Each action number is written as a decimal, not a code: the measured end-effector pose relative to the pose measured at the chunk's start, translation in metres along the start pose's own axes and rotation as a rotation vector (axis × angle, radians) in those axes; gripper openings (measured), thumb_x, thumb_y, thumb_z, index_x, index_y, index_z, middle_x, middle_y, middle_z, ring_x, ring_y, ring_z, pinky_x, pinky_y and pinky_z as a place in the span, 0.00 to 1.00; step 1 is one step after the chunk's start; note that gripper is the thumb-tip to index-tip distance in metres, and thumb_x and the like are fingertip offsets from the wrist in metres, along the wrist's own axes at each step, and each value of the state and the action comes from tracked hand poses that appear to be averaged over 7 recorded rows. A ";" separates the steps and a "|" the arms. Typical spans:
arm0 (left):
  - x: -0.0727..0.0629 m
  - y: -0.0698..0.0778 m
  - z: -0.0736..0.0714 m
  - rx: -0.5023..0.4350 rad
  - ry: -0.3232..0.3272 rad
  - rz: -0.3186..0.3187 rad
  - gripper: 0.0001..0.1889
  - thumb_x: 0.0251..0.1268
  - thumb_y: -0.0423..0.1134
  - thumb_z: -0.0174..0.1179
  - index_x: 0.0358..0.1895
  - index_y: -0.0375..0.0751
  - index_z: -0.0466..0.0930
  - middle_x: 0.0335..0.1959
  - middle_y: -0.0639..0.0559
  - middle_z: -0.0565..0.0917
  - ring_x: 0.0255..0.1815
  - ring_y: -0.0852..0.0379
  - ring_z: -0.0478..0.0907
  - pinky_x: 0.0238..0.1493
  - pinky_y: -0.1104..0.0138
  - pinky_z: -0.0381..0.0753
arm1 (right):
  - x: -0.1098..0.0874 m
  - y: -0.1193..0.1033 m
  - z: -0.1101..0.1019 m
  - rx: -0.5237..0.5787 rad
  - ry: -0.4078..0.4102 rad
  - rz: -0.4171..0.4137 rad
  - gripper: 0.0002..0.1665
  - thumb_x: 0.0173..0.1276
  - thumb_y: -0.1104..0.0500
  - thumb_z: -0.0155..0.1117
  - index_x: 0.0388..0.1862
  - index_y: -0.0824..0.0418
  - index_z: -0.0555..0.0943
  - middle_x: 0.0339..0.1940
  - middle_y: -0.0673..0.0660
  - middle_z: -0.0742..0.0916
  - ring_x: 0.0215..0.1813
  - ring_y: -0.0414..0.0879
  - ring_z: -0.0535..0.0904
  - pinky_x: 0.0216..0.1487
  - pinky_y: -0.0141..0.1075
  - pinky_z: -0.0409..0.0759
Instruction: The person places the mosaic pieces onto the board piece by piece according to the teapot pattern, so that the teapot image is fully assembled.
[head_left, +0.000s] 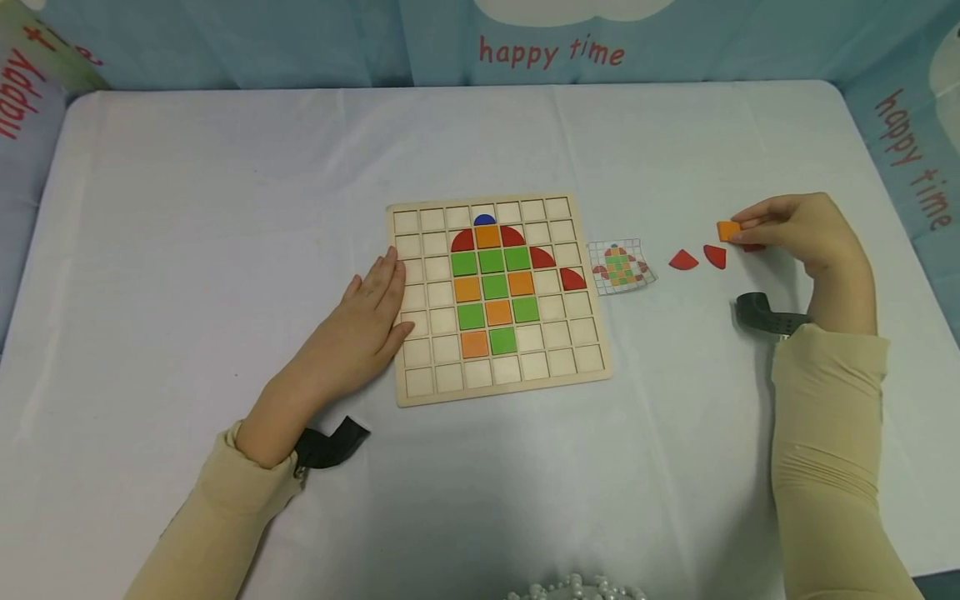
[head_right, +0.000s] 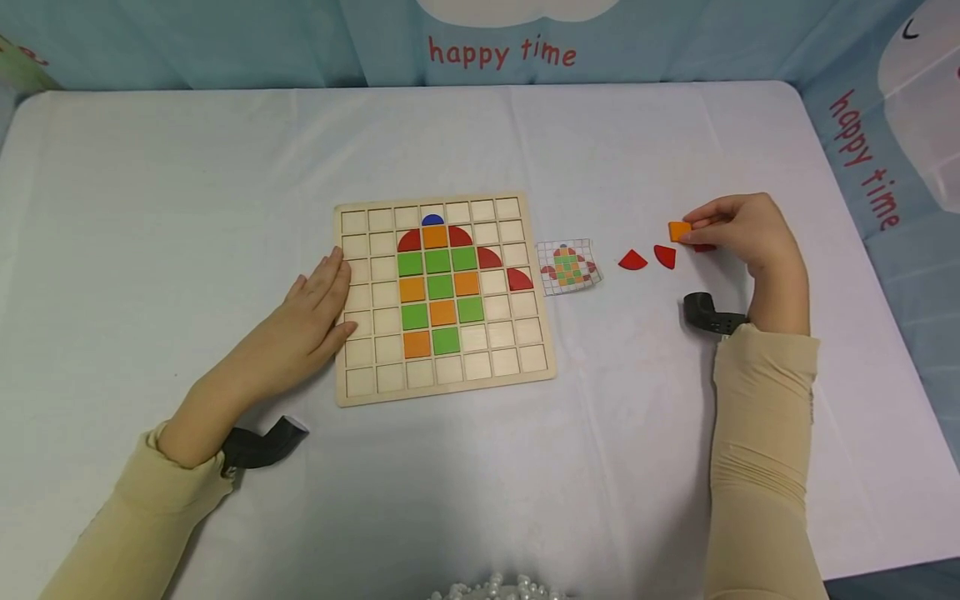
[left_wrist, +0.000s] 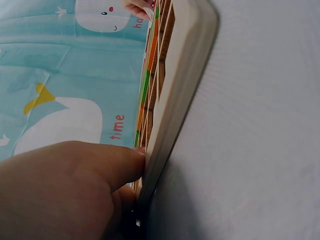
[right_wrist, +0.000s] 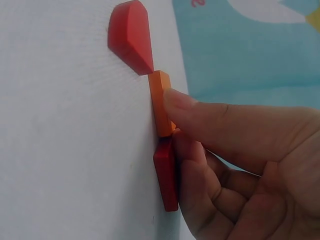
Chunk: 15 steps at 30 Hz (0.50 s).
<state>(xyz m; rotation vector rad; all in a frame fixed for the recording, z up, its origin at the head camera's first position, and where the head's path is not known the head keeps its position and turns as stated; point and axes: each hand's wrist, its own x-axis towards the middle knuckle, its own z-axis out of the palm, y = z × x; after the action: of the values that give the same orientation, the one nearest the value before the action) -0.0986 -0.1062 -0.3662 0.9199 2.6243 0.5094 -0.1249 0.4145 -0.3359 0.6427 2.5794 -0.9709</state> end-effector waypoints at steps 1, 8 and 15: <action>0.000 0.000 0.000 -0.001 -0.001 0.000 0.35 0.75 0.42 0.44 0.72 0.26 0.37 0.75 0.37 0.35 0.75 0.45 0.34 0.70 0.46 0.42 | 0.000 0.000 0.000 -0.004 0.001 0.001 0.09 0.61 0.46 0.67 0.41 0.40 0.84 0.24 0.33 0.83 0.33 0.36 0.74 0.42 0.39 0.65; 0.000 0.001 0.000 -0.003 -0.001 -0.002 0.35 0.75 0.42 0.44 0.72 0.26 0.37 0.75 0.36 0.36 0.75 0.44 0.34 0.70 0.46 0.42 | 0.000 0.000 0.002 -0.009 0.012 -0.009 0.11 0.62 0.49 0.68 0.42 0.49 0.83 0.23 0.35 0.82 0.31 0.36 0.75 0.41 0.39 0.66; 0.000 0.001 0.000 -0.001 -0.004 -0.009 0.35 0.75 0.42 0.44 0.72 0.25 0.37 0.75 0.36 0.36 0.75 0.44 0.34 0.70 0.46 0.41 | 0.019 0.019 -0.001 -0.032 0.006 -0.019 0.20 0.58 0.47 0.71 0.45 0.56 0.81 0.25 0.40 0.84 0.30 0.39 0.77 0.33 0.32 0.69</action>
<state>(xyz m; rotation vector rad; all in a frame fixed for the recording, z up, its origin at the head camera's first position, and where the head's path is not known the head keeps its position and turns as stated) -0.0983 -0.1050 -0.3653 0.9077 2.6231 0.5056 -0.1318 0.4334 -0.3538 0.6145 2.6055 -0.9337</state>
